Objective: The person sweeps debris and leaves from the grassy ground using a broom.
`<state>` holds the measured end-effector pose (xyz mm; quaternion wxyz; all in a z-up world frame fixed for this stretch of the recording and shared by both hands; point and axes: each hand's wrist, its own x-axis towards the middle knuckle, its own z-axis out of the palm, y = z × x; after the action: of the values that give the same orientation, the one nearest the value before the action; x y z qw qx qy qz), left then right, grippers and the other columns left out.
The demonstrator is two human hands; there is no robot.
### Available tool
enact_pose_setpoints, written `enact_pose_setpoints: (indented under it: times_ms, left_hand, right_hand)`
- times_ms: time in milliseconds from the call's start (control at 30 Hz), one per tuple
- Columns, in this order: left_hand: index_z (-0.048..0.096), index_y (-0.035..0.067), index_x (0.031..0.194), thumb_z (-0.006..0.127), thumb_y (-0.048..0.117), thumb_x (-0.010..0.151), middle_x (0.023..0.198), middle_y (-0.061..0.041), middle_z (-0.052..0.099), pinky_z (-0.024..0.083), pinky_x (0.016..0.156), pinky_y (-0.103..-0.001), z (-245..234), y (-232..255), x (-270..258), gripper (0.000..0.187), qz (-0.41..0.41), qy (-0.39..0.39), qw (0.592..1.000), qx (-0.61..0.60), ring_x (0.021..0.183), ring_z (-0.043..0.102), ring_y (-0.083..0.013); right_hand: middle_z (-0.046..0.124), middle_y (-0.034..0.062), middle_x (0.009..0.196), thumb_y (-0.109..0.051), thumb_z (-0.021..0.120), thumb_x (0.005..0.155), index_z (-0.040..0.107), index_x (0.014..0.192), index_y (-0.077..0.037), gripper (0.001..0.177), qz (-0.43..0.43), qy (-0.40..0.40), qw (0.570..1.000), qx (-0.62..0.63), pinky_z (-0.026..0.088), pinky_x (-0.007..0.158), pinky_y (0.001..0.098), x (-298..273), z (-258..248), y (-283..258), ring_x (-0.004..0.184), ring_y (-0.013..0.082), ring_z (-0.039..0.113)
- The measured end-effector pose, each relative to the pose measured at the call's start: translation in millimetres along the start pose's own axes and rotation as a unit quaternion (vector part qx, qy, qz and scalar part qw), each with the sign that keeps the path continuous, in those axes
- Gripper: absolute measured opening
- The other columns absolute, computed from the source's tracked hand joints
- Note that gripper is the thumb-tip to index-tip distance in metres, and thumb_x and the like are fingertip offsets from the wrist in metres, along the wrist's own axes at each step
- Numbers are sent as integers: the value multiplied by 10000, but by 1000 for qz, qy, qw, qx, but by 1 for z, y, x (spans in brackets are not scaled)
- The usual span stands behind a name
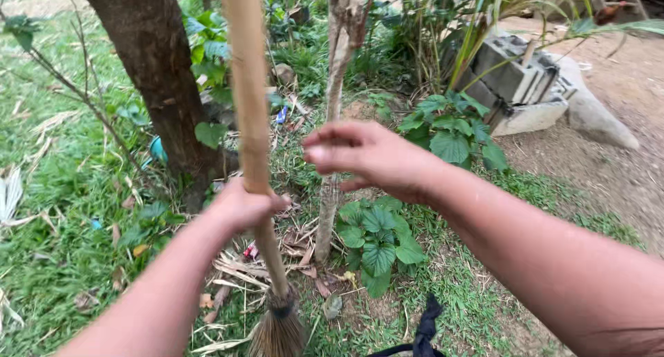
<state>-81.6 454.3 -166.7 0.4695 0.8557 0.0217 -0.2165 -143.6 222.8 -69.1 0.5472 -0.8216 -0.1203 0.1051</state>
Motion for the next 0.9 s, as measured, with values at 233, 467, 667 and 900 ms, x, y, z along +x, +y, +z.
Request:
enact_pose_setpoints:
  times_ms: [233, 467, 667, 900]
  left_hand:
    - [644, 62, 829, 802, 192, 892, 690, -49, 664, 556, 548, -334, -74, 55, 11, 215, 279, 284, 881, -253, 562, 662, -155]
    - [615, -16, 896, 784, 58, 1011, 753, -39, 645, 570, 516, -320, -112, 141, 39, 217, 582, 230, 733, -266, 576, 658, -152]
    - [546, 59, 913, 672, 36, 1057, 838, -26, 655, 653, 633, -306, -75, 109, 139, 193, 516, 223, 763, -320, 667, 699, -129]
    - [582, -26, 735, 712, 35, 933, 645, -66, 630, 523, 528, -314, -79, 14, 176, 244, 333, 38, 932, -135, 541, 625, -160]
  right_hand:
    - [767, 65, 1178, -341, 704, 896, 692, 1254, -95, 435, 91, -40, 984, -150, 542, 1007, 351, -11, -15, 90, 1108, 170, 703]
    - [787, 52, 1109, -314, 701, 907, 721, 1214, -111, 368, 154, -3, 978, -141, 550, 973, 336, -25, -15, 103, 1050, 152, 717]
    - [779, 31, 1132, -300, 700, 912, 728, 1188, -100, 343, 195, 64, 975, -84, 545, 991, 327, -19, -5, 107, 1080, 144, 711]
    - [762, 24, 1156, -302, 693, 923, 711, 1202, -123, 332, 274, 82, 952, -104, 524, 1000, 319, 7, 25, 100, 1114, 145, 694]
